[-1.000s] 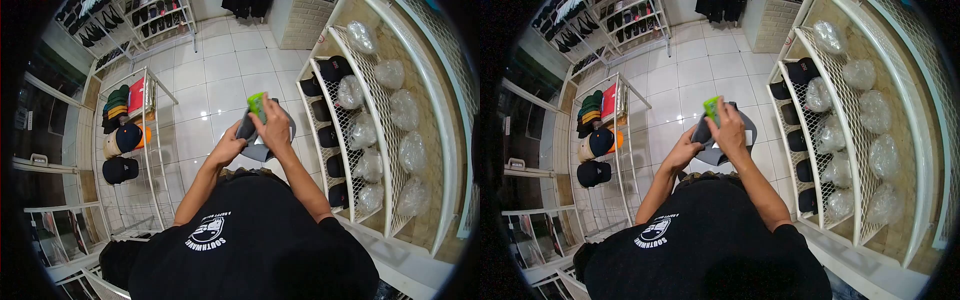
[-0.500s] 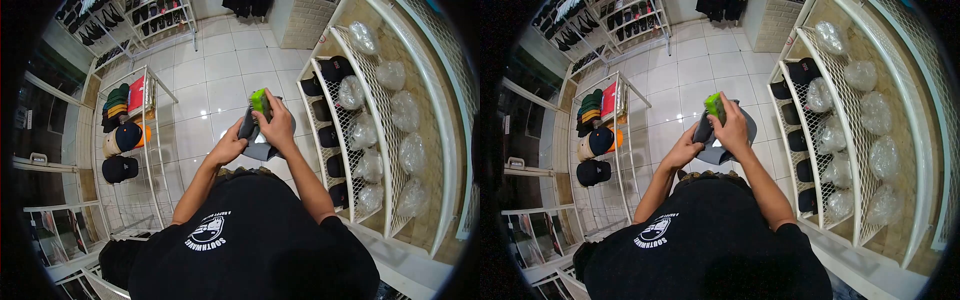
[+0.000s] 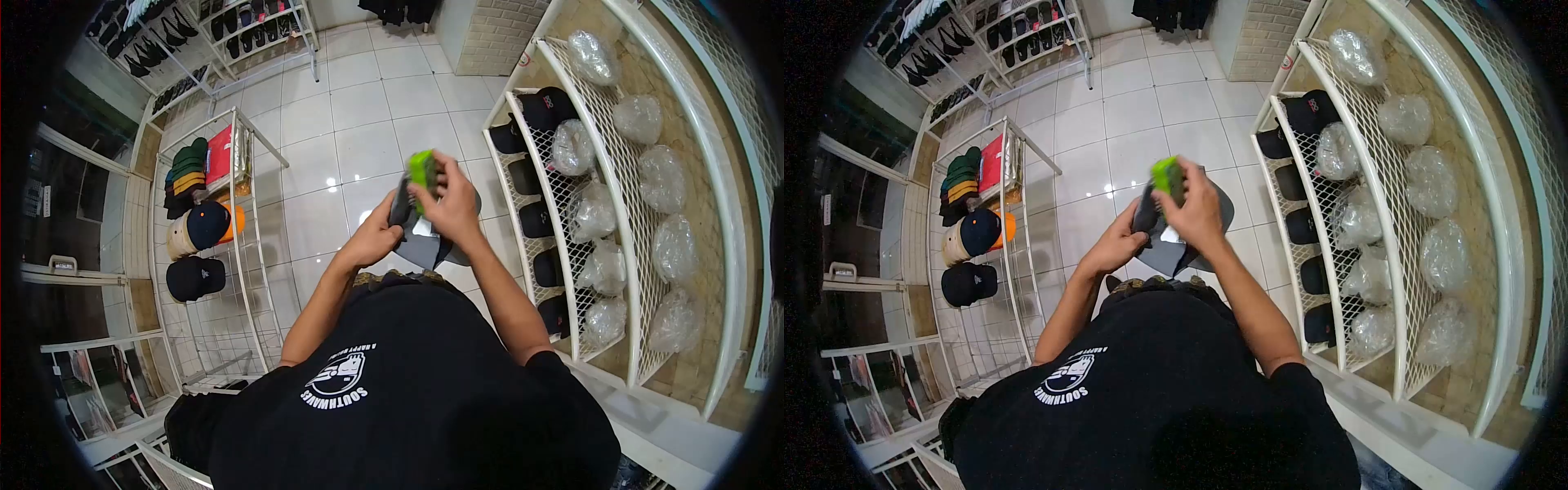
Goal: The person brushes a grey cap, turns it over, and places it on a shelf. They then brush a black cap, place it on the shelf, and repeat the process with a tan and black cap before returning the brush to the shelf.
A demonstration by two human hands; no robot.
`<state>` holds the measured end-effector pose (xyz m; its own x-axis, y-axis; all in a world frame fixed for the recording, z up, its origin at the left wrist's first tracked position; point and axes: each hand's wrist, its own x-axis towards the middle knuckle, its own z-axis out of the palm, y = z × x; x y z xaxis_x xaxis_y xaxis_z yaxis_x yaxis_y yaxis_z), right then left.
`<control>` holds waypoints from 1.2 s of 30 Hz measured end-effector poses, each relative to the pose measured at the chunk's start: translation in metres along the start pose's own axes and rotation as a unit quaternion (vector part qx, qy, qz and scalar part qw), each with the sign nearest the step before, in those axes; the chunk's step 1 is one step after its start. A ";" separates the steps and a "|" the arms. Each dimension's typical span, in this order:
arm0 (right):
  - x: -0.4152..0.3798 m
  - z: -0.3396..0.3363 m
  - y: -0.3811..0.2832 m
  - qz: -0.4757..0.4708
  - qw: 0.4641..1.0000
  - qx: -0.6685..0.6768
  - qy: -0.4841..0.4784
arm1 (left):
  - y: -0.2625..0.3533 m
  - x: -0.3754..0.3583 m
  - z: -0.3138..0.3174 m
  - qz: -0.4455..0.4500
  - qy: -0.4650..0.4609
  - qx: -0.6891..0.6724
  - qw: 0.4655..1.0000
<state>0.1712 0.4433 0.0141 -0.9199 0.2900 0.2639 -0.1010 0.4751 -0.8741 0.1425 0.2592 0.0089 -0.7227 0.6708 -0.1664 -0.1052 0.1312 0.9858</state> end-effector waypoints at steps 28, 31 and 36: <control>0.018 -0.041 0.031 0.074 0.975 -0.095 0.187 | -0.021 0.001 0.018 -0.037 0.094 -0.055 0.993; 0.009 -0.064 0.039 0.090 0.980 0.129 0.121 | -0.010 -0.005 0.022 -0.082 0.113 -0.165 0.976; 0.001 -0.072 0.061 -0.012 0.989 0.134 -0.069 | -0.014 -0.005 0.027 -0.047 0.085 -0.214 0.972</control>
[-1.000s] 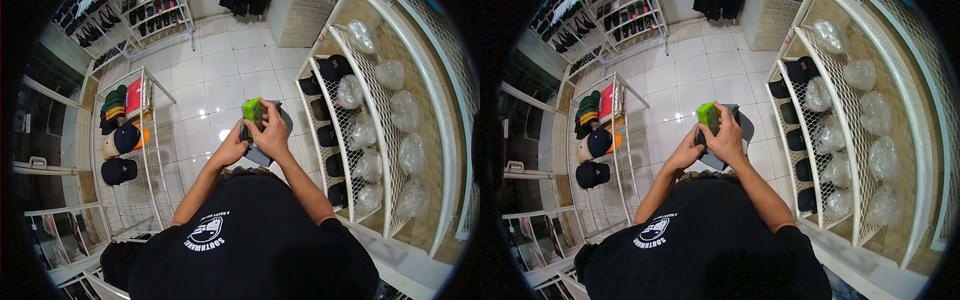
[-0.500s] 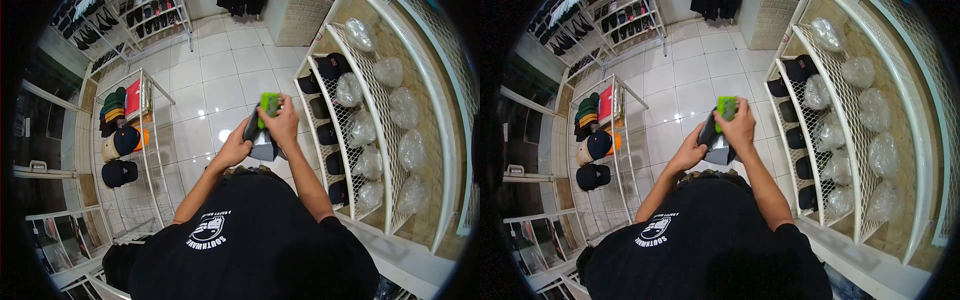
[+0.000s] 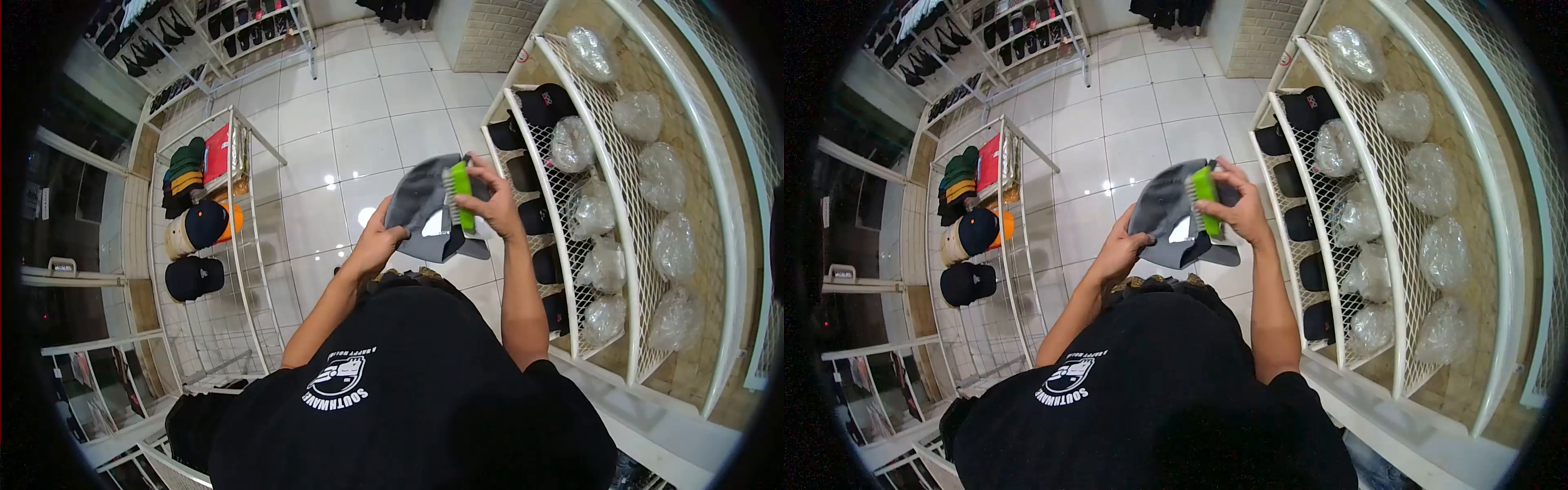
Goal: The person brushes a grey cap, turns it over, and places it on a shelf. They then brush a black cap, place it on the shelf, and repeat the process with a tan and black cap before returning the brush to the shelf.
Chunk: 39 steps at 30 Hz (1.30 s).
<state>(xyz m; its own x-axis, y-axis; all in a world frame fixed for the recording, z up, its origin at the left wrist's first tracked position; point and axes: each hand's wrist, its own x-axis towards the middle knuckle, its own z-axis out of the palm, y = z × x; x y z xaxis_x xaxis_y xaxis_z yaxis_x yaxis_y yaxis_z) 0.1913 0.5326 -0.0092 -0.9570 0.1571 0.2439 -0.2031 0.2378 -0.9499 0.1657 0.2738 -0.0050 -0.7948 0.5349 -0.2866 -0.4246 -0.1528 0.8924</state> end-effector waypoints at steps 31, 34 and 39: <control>0.004 0.040 -0.038 0.103 0.966 -0.161 0.172 | -0.001 0.035 0.004 0.057 0.010 0.093 0.994; 0.003 0.040 -0.035 0.119 0.968 -0.135 0.177 | 0.002 0.031 0.002 0.089 0.019 0.087 0.992; 0.001 0.032 -0.038 0.141 0.954 -0.209 0.160 | 0.001 0.032 -0.001 0.074 0.004 0.102 0.992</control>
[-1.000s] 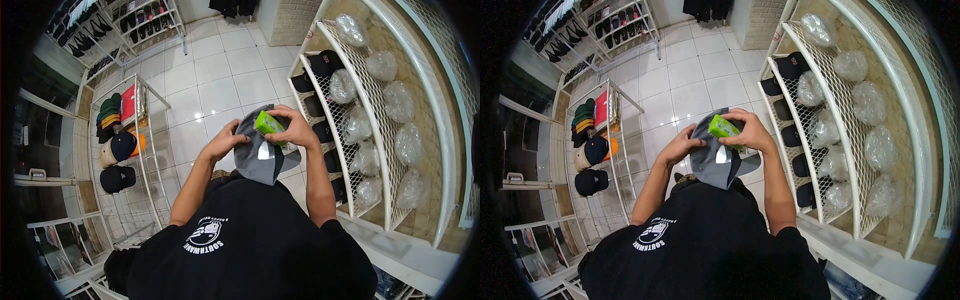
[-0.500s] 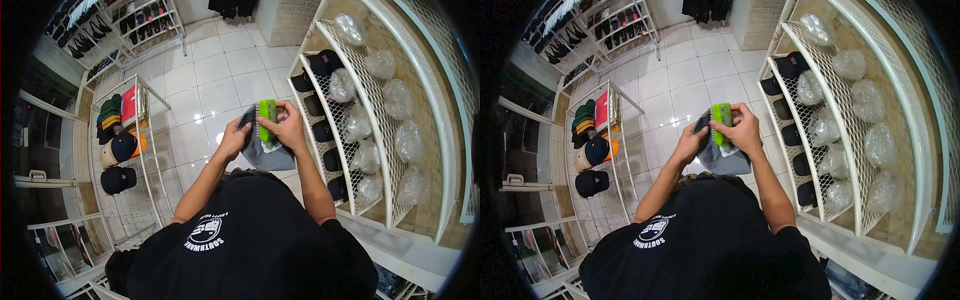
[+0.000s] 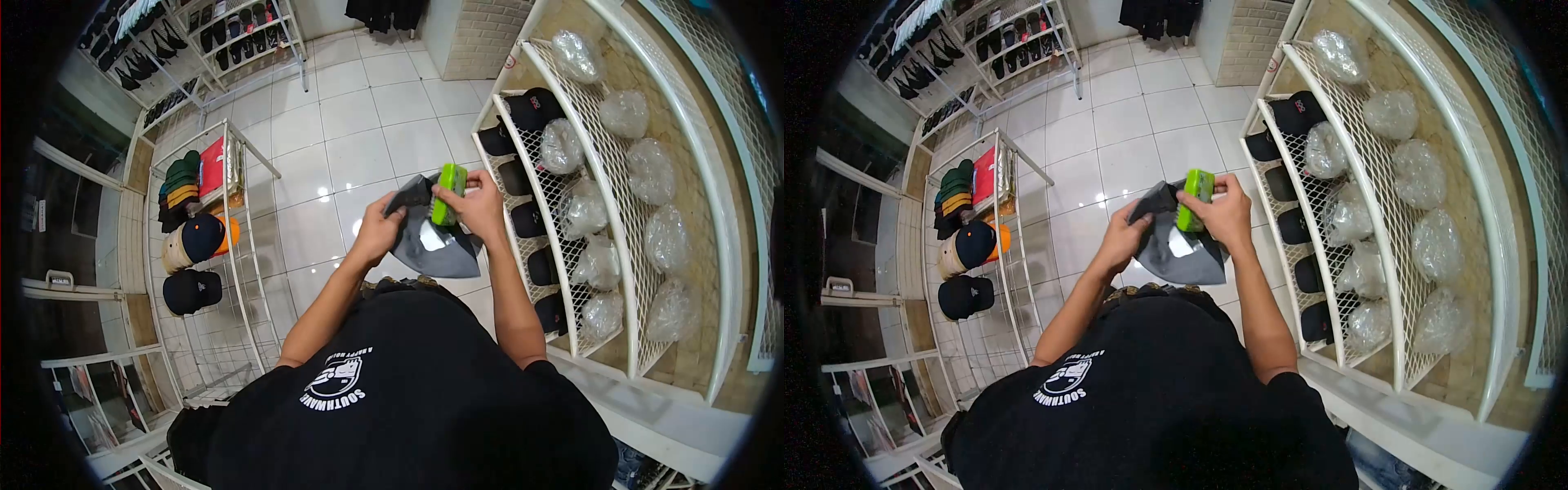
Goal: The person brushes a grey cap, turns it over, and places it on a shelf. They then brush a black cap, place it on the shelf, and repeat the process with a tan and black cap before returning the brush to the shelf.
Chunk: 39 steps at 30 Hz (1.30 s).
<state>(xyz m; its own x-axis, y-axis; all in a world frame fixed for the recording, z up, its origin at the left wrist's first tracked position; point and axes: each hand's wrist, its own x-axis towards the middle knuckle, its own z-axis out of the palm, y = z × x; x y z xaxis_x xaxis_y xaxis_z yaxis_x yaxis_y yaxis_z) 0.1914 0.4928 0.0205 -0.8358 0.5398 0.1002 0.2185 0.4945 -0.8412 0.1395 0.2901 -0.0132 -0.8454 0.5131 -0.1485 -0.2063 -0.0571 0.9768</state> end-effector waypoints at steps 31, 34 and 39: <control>0.020 0.019 0.008 0.017 0.980 0.196 -0.023 | -0.003 0.004 0.011 0.100 0.048 0.073 0.991; 0.025 0.013 0.020 0.020 0.999 0.044 -0.018 | 0.008 0.002 0.002 0.074 0.060 0.013 0.995; 0.022 0.023 -0.006 0.019 0.977 0.210 -0.004 | 0.011 -0.001 0.008 0.121 0.073 0.106 0.984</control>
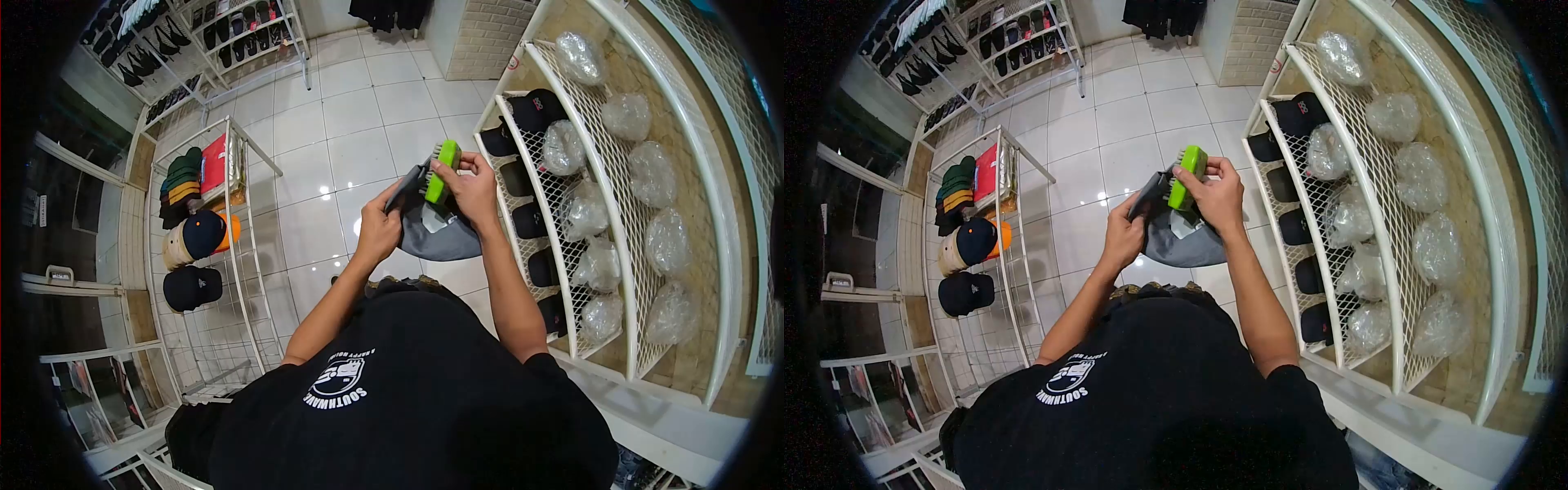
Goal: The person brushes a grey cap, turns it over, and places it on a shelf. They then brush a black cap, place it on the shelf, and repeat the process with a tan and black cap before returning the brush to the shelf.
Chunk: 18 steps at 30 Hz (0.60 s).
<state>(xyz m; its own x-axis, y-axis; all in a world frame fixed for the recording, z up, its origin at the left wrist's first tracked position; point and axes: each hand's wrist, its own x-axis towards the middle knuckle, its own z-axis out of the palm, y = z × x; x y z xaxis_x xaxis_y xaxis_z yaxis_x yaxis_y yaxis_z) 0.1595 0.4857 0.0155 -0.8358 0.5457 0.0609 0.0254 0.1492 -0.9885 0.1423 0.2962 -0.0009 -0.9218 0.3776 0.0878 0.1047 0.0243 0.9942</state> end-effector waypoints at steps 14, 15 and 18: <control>0.007 -0.014 0.012 -0.012 0.977 -0.208 0.035 | -0.011 -0.001 -0.003 0.044 -0.021 -0.017 0.999; 0.008 -0.013 0.008 0.008 0.979 -0.200 0.032 | -0.009 0.000 -0.001 0.046 -0.020 -0.017 0.999; -0.001 0.008 -0.003 -0.009 1.000 -0.016 0.022 | -0.013 -0.003 0.002 0.032 0.000 0.035 0.999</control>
<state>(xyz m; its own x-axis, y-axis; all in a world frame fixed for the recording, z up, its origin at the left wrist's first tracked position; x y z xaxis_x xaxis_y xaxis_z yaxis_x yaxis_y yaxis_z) 0.1562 0.4785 0.0170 -0.8114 0.5783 0.0844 0.0298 0.1851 -0.9823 0.1441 0.2971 -0.0147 -0.9124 0.3805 0.1508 0.1890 0.0650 0.9798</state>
